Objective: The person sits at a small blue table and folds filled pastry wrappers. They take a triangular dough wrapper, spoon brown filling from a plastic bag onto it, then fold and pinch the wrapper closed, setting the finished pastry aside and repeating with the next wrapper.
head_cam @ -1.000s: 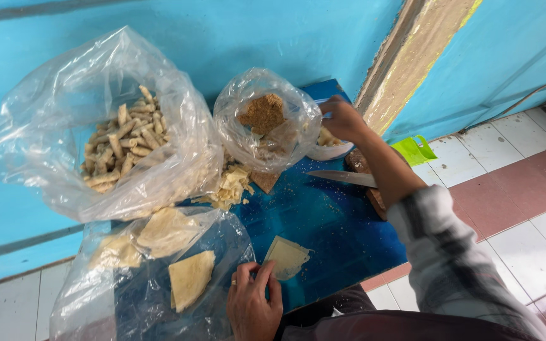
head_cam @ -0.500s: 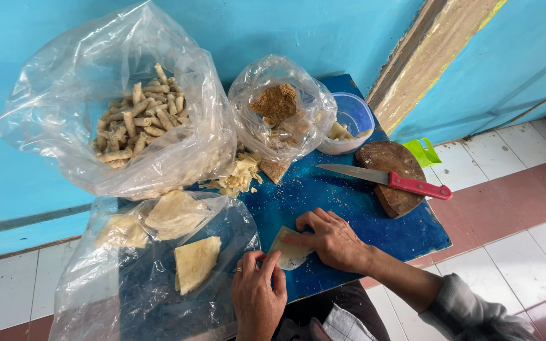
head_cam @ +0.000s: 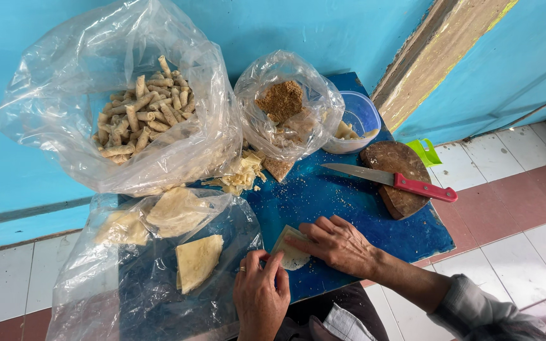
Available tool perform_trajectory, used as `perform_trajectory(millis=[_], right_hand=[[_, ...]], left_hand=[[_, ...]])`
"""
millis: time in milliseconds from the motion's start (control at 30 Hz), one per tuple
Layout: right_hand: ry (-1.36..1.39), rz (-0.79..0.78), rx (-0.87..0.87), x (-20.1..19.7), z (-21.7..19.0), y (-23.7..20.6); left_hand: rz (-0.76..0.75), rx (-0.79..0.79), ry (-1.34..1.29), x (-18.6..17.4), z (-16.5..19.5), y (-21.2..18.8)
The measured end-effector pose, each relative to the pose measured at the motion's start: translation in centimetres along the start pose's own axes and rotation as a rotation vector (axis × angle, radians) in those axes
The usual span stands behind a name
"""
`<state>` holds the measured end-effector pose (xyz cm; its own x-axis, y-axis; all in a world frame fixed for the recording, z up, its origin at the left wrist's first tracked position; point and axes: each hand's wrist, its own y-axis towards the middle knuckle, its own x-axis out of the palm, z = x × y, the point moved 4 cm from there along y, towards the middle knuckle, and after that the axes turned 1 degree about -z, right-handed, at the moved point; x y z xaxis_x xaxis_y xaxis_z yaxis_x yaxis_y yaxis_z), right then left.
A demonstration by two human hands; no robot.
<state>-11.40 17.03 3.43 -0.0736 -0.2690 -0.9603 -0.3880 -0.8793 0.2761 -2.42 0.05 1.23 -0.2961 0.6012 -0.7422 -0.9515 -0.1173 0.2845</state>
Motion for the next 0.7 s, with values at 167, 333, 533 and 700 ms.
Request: perform_trajectory(millis=[167,333,533,700], right_hand=[[0.063,0.043,0.042,0.2,1.9,1.0],[0.029,0.003,0.028,0.5,2.6,1.2],[-0.167,0.026,0.027,-0.6,3.1,2.7],[-0.02,-0.006,0.062,-1.0,0.7,1.6]], left_hand=[[0.013,0.017,0.014,0.0,0.1,0.0],[0.012,0.022,0.006,-0.1,0.1,-0.1],[-0.016,-0.018,0.002,-0.2,0.1,0.2],[-0.005,-0.02,0.014,-0.4,0.3,0.2]])
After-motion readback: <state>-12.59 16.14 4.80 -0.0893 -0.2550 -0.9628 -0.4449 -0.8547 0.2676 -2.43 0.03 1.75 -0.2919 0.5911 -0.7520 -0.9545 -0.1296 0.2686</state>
